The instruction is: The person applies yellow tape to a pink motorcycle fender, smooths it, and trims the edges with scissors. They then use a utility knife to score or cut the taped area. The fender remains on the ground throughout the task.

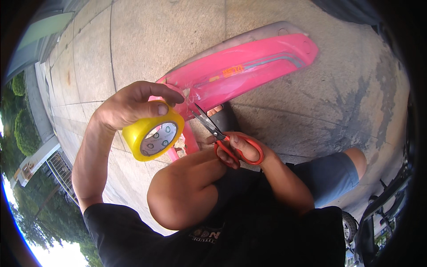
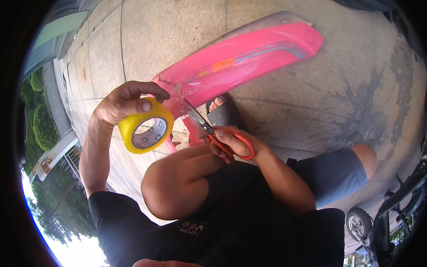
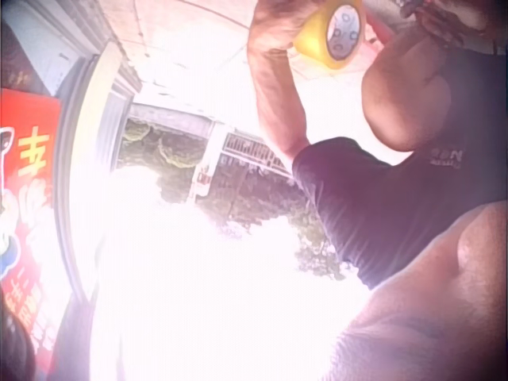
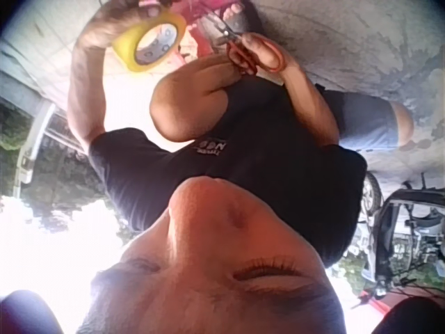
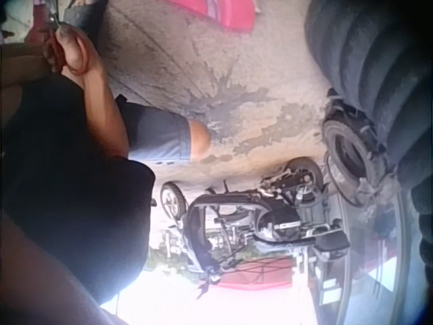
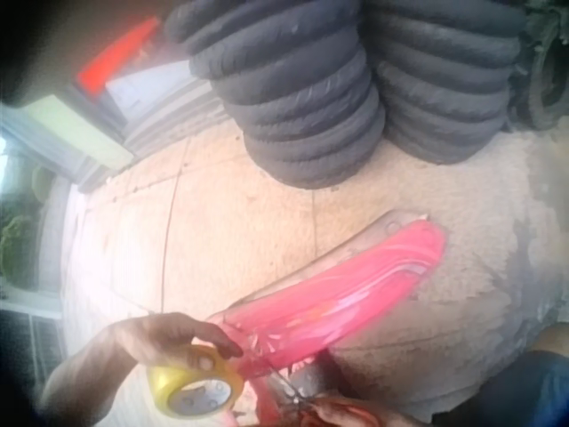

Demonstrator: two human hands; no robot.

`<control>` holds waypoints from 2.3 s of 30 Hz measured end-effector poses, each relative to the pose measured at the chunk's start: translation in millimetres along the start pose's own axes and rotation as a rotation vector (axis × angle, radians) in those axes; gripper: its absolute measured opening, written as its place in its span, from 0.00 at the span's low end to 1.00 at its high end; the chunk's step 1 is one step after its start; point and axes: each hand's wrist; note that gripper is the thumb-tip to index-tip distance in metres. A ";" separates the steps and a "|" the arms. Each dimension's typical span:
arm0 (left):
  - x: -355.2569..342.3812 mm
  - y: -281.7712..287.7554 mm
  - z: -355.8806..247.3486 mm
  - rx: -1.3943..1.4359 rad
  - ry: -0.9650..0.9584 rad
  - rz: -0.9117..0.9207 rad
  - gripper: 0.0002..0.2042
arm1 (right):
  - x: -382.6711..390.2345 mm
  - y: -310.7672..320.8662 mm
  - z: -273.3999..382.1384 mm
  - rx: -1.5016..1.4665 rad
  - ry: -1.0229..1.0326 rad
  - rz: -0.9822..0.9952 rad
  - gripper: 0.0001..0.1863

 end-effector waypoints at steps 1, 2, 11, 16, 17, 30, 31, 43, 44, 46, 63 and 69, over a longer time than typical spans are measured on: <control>0.2 -0.1 0.7 0.004 -0.010 0.002 0.24 | -4.8 1.9 -2.5 0.004 0.034 0.030 0.37; 0.2 0.0 1.3 0.007 -0.018 0.003 0.24 | -9.4 3.2 -4.7 -0.041 0.036 0.042 0.38; 2.7 2.3 6.6 0.029 0.007 0.004 0.24 | -51.4 0.6 -8.2 -0.188 0.121 0.188 0.41; 3.8 2.2 7.2 0.003 -0.013 0.007 0.24 | -61.2 -13.4 -6.4 -0.198 0.218 0.150 0.40; 3.7 1.8 7.9 0.010 -0.019 0.007 0.23 | -61.2 -16.2 -5.9 -0.242 0.170 0.117 0.40; 29.7 13.5 19.5 -0.108 -0.184 0.062 0.20 | -45.5 -16.0 6.9 -0.059 0.095 0.118 0.41; 35.5 16.9 22.0 -0.078 -0.230 0.053 0.18 | -38.9 -15.8 12.2 -0.019 0.120 0.178 0.40; 56.6 54.6 102.4 0.062 -0.142 -0.546 0.18 | -65.2 -41.4 76.0 1.675 0.537 -0.371 0.27; 56.0 55.2 109.2 0.101 -0.144 -0.564 0.18 | -75.3 -45.5 73.5 1.740 0.462 -0.349 0.24; 60.0 55.3 121.3 0.167 -0.150 -0.571 0.17 | -87.3 -52.0 68.1 1.894 0.422 -0.311 0.23; 88.7 47.2 103.8 0.173 -0.310 -0.715 0.21 | -44.4 -23.1 57.3 1.590 0.432 -0.474 0.30; 79.3 31.5 55.7 0.054 -0.505 -0.685 0.24 | -8.2 13.1 87.5 1.209 0.654 -0.696 0.27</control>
Point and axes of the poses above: each hand's wrist, its own x-axis away from the middle knuckle, its own y-axis out of the back of the hand, z = x × y, and after that the axes turned 2 degrees about y, right-handed
